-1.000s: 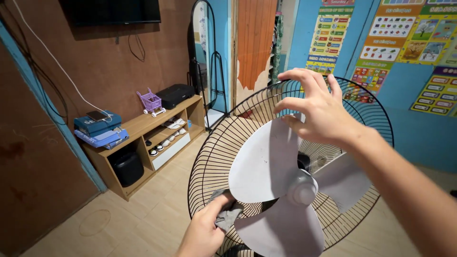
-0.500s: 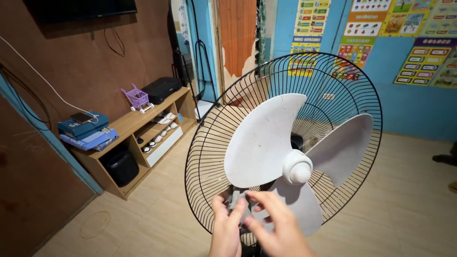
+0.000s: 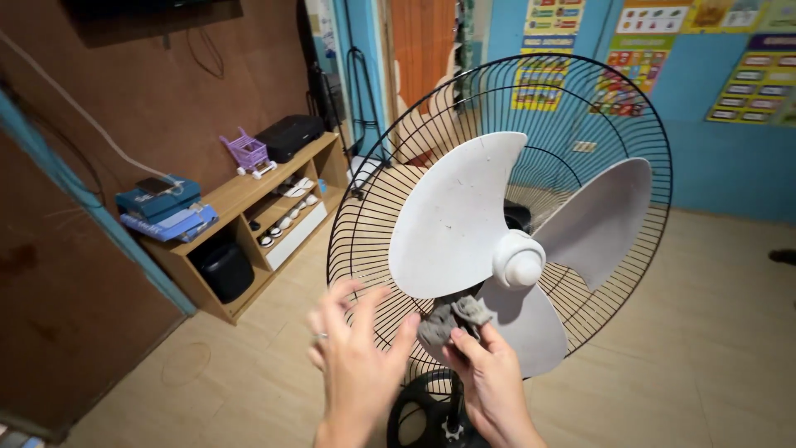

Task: The person wipes the front grill, blades, and rear grill of a standing fan using a gray cloth. They rotate the fan head to reach different sections and continue wiping until the entire fan surface is covered.

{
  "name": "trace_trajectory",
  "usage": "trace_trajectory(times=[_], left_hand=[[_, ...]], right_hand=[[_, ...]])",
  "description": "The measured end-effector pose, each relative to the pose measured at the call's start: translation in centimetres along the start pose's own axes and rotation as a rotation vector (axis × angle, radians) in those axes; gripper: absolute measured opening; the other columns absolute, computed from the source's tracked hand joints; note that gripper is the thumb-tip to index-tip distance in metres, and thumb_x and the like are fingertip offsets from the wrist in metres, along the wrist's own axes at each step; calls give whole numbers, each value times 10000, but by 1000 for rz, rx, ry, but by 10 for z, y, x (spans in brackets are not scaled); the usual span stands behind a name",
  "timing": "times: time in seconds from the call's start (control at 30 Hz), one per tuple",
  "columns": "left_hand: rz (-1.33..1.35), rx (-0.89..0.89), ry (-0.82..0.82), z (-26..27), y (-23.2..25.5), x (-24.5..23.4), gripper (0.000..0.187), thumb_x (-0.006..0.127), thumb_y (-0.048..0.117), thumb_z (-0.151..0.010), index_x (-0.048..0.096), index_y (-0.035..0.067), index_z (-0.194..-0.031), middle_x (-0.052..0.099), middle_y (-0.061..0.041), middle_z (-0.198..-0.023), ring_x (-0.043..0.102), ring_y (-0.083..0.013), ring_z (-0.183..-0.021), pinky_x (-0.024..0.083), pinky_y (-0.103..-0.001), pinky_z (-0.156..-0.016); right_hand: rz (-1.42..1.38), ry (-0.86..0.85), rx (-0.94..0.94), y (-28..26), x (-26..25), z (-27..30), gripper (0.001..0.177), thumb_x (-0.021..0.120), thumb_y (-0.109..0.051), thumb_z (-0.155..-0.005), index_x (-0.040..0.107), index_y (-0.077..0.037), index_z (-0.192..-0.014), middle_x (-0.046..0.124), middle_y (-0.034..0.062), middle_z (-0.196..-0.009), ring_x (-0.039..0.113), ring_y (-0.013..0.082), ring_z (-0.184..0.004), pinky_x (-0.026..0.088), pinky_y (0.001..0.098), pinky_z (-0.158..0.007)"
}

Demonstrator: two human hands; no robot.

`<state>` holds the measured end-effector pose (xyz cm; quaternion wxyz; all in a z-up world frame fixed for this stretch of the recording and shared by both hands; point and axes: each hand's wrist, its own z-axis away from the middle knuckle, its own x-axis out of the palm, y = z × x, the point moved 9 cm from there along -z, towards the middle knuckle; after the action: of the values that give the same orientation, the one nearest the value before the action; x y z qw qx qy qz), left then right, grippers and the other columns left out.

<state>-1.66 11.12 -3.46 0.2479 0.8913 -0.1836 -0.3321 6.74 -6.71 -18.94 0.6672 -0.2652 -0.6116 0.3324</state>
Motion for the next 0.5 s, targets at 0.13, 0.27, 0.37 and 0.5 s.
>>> trace_trajectory(times=[0.13, 0.27, 0.37, 0.5], left_hand=[[-131, 173, 251, -42, 12, -25, 504, 867, 529, -660, 758, 217, -1041, 342, -218, -1485, 298, -437, -1367, 323, -740, -1002], [-11, 163, 50, -81, 0, -6, 504, 879, 583, -649, 803, 197, -964, 448, -238, -1390, 460, -445, -1251, 433, -603, -885], [185, 81, -112, -90, -11, 11, 470, 829, 583, -709, 793, 162, -913, 557, -188, -1220, 656, -371, -1034, 549, -465, -855], [143, 98, -79, -96, -8, 8, 495, 833, 594, -712, 797, 127, -870, 593, -200, -1138, 683, -388, -908, 551, -469, -763]], right_hand=[[71, 36, -183, -9, 14, 4, 394, 662, 30, -859, 669, 26, -1253, 705, 49, -1036, 635, 141, -879, 543, 297, -772], [413, 127, -488, -21, 49, 14, 430, 689, -15, -835, 631, 26, -1259, 634, 118, -1223, 650, 186, -1018, 547, 308, -840], [885, 201, -799, -28, 82, 27, 501, 697, -16, -811, 602, 3, -1303, 493, 194, -1393, 619, 306, -1132, 536, 354, -893], [1258, 122, -1094, -18, 128, 42, 565, 649, -5, -817, 629, -58, -1379, 473, 266, -1364, 573, 428, -1213, 503, 438, -1010]])
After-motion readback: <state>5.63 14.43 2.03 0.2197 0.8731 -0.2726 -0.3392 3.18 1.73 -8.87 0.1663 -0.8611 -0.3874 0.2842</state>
